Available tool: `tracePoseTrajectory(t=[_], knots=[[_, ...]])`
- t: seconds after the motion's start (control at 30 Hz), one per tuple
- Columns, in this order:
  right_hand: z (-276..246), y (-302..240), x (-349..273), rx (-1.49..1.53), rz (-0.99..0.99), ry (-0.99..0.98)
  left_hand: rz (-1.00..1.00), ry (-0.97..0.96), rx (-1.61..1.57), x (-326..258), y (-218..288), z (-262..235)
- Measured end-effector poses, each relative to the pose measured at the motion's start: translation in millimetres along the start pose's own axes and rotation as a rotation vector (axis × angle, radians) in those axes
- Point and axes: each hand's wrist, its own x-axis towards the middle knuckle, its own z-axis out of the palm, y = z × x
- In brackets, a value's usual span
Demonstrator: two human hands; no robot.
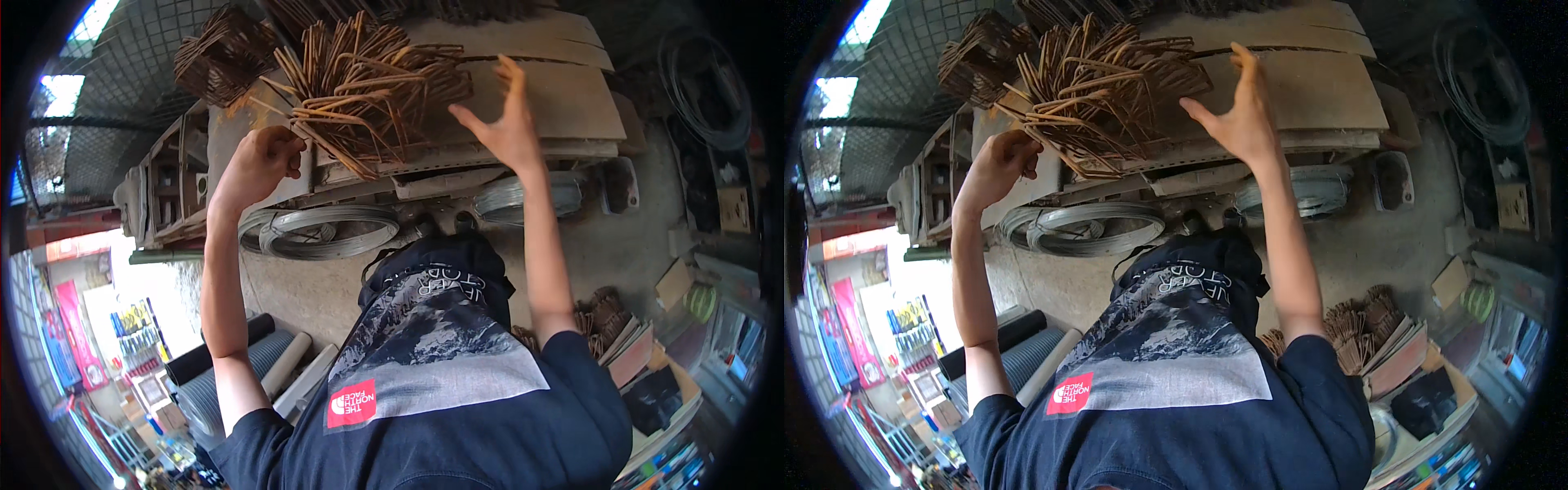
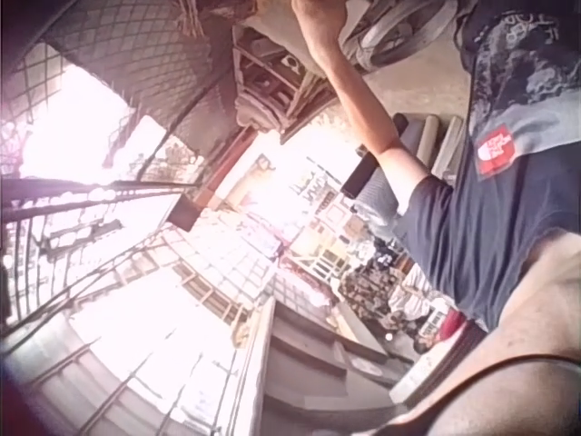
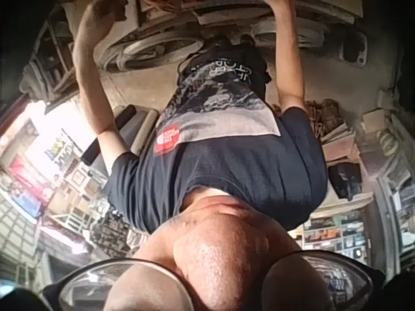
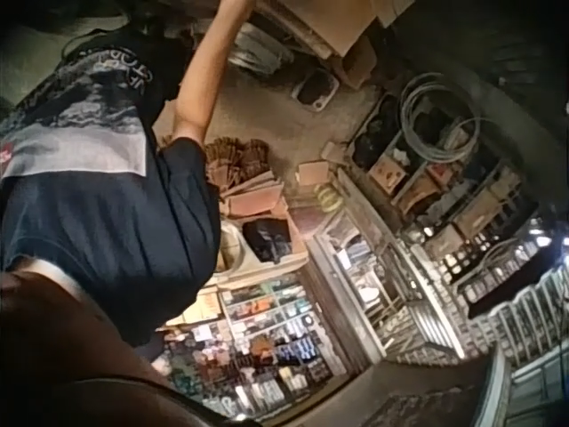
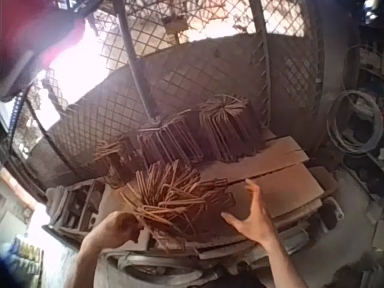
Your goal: Organizing and bundling square-shaped metal ties or rebar stirrups in a hardware store or construction material area.
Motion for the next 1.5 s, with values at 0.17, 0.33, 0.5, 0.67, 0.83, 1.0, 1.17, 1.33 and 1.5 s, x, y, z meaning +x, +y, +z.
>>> tracePoseTrajectory(t=[0.17, 0.33, 0.5, 0.67, 0.83, 1.0, 1.17, 1.33, 1.5], knots=[[38.4, 32.8, 41.0, 0.374, -0.245, -0.335, 0.005, 0.217, 0.220, -8.4, 10.8, 7.3], [39.7, 35.0, 60.8, 0.407, -0.318, -0.535, -0.034, 0.251, 0.274, -9.6, 16.5, -0.6], [7.1, -6.8, 105.6, 0.007, -0.504, -0.538, -0.092, 0.163, 0.128, 2.2, 9.5, -11.5], [10.0, -18.0, 91.5, -0.162, -0.549, -0.523, -0.071, 0.189, 0.145, 2.4, 8.4, -13.8], [11.4, -24.7, 71.6, -0.182, -0.446, -0.476, -0.021, 0.178, 0.160, 2.8, 0.4, -15.5], [32.7, 13.0, 51.2, 0.453, -0.396, -0.220, 0.009, 0.154, 0.176, 4.5, 4.4, -10.2], [28.1, 6.3, 46.0, 0.728, -0.157, -0.290, 0.069, 0.148, 0.239, 4.4, 7.4, -12.9], [25.5, -40.2, 73.6, 0.188, -0.363, -0.326, 0.080, 0.164, 0.284, 6.0, -11.2, -31.8], [38.2, -90.6, 100.8, -0.259, -0.433, -0.340, 0.086, 0.192, 0.278, 12.2, -35.4, -42.5]])
